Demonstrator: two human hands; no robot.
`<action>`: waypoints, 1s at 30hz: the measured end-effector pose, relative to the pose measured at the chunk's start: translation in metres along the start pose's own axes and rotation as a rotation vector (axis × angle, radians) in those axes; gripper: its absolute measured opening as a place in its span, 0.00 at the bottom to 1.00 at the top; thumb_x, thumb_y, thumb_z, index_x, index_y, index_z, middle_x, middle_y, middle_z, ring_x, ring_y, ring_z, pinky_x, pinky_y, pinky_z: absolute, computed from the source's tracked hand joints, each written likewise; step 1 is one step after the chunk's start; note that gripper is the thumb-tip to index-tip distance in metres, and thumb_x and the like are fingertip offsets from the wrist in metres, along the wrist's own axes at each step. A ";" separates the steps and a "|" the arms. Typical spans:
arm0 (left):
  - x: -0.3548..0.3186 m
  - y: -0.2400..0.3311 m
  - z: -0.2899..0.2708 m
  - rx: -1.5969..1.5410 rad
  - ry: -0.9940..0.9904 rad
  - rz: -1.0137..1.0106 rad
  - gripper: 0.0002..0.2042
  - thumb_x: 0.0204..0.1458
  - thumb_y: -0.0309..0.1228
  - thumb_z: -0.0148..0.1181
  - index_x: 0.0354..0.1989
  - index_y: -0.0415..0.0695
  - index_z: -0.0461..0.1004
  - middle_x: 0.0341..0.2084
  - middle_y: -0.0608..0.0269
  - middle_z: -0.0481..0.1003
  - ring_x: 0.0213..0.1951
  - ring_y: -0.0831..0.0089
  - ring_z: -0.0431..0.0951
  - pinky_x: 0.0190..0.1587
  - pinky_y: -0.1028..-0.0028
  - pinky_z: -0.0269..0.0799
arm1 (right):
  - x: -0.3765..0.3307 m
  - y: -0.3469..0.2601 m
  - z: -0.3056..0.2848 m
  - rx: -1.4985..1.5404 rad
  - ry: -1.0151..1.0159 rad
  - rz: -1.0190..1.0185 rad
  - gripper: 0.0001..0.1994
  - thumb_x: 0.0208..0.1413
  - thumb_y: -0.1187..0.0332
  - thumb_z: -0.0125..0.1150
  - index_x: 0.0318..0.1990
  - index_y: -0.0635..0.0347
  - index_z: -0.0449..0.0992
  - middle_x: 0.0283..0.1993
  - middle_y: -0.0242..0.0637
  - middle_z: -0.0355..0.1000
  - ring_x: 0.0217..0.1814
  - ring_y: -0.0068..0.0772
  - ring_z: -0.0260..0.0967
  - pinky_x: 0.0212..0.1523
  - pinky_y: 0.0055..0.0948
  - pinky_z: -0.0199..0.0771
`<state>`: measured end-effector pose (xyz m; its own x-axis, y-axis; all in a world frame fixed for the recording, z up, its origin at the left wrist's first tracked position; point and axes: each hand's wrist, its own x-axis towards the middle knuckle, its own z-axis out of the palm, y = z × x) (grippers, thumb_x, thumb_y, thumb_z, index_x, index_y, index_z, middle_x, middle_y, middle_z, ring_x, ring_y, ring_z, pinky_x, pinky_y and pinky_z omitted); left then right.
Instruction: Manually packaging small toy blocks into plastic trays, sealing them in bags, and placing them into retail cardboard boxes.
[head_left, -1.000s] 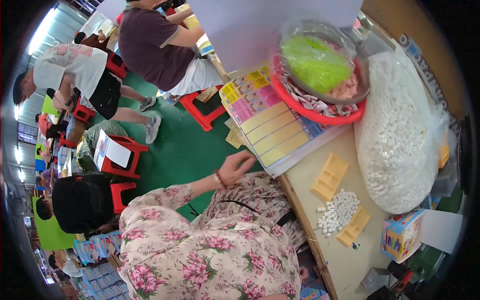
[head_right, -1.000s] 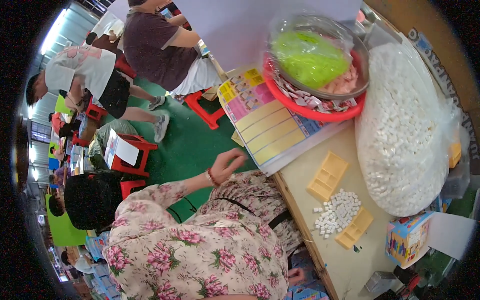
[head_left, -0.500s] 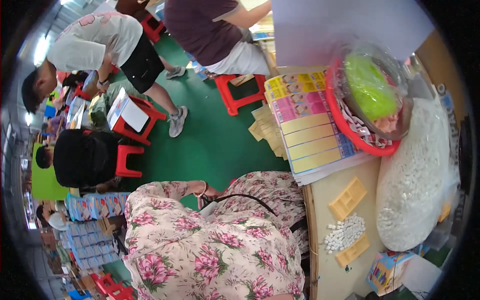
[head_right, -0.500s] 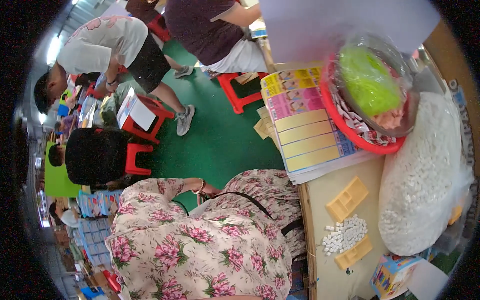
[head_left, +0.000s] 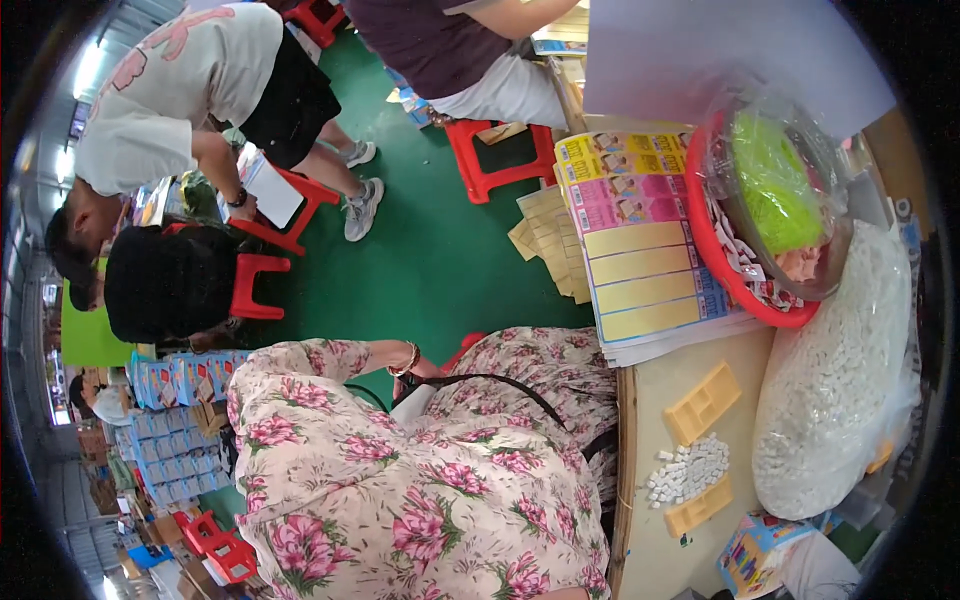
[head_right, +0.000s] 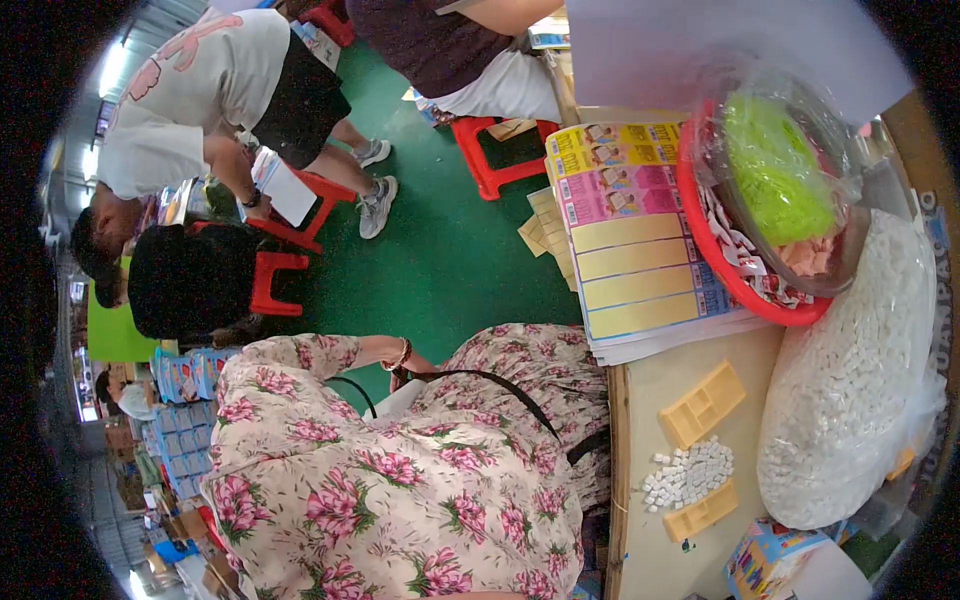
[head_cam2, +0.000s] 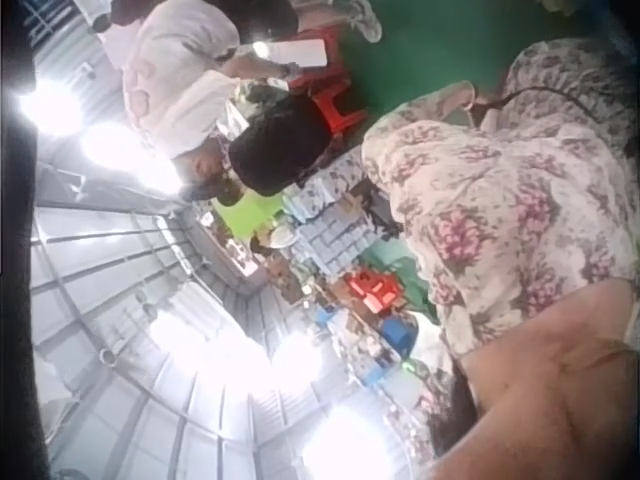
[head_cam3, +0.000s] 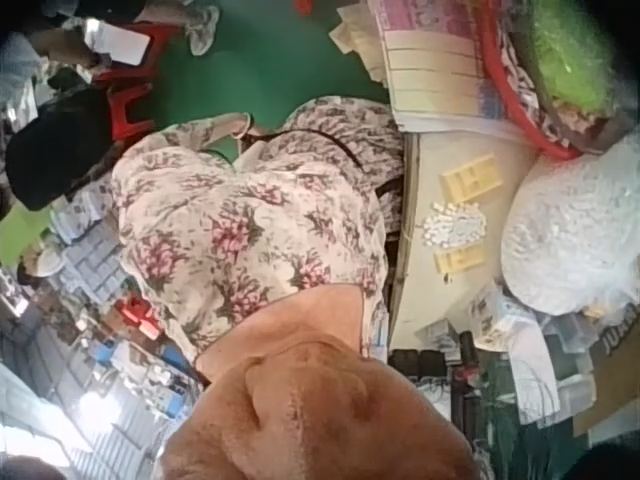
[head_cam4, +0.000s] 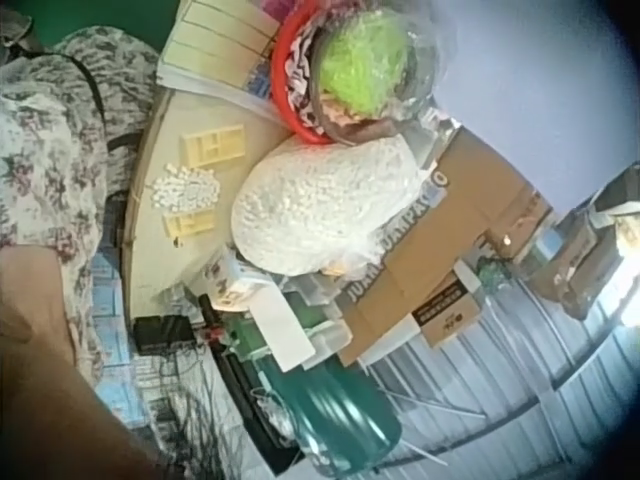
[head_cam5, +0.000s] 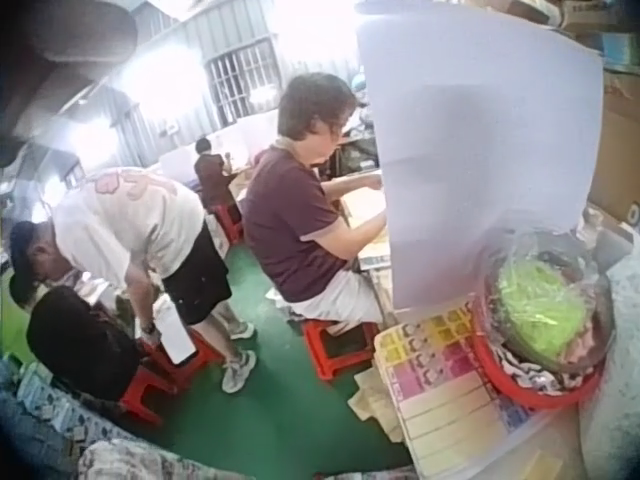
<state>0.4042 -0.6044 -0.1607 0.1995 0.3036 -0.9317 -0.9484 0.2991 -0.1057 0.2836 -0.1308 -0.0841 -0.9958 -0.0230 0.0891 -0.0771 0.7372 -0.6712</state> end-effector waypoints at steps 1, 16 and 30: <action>0.001 -0.001 0.001 -0.007 -0.005 0.000 0.25 0.56 0.51 0.36 0.59 0.51 0.59 0.56 0.63 0.63 0.48 0.59 0.71 0.41 0.55 0.77 | 0.002 0.000 0.000 0.002 -0.022 -0.002 0.09 0.59 0.68 0.48 0.35 0.67 0.68 0.31 0.46 0.66 0.33 0.36 0.62 0.35 0.34 0.63; 0.005 0.007 -0.007 0.031 -0.062 -0.045 0.24 0.55 0.49 0.36 0.56 0.51 0.62 0.52 0.61 0.66 0.45 0.59 0.73 0.38 0.55 0.77 | -0.008 0.003 -0.001 0.020 -0.232 0.087 0.09 0.59 0.68 0.48 0.32 0.66 0.68 0.28 0.45 0.65 0.30 0.35 0.61 0.33 0.33 0.62; 0.001 0.018 -0.012 0.087 -0.069 -0.065 0.22 0.54 0.48 0.37 0.53 0.51 0.64 0.49 0.59 0.69 0.42 0.58 0.74 0.36 0.54 0.77 | -0.010 0.006 0.006 0.076 -0.384 0.155 0.09 0.59 0.68 0.48 0.30 0.66 0.67 0.25 0.44 0.64 0.28 0.33 0.59 0.31 0.33 0.62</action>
<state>0.3842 -0.6098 -0.1674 0.2792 0.3419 -0.8973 -0.9085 0.3965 -0.1317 0.2930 -0.1308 -0.0936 -0.9413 -0.1760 -0.2881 0.0860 0.7002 -0.7087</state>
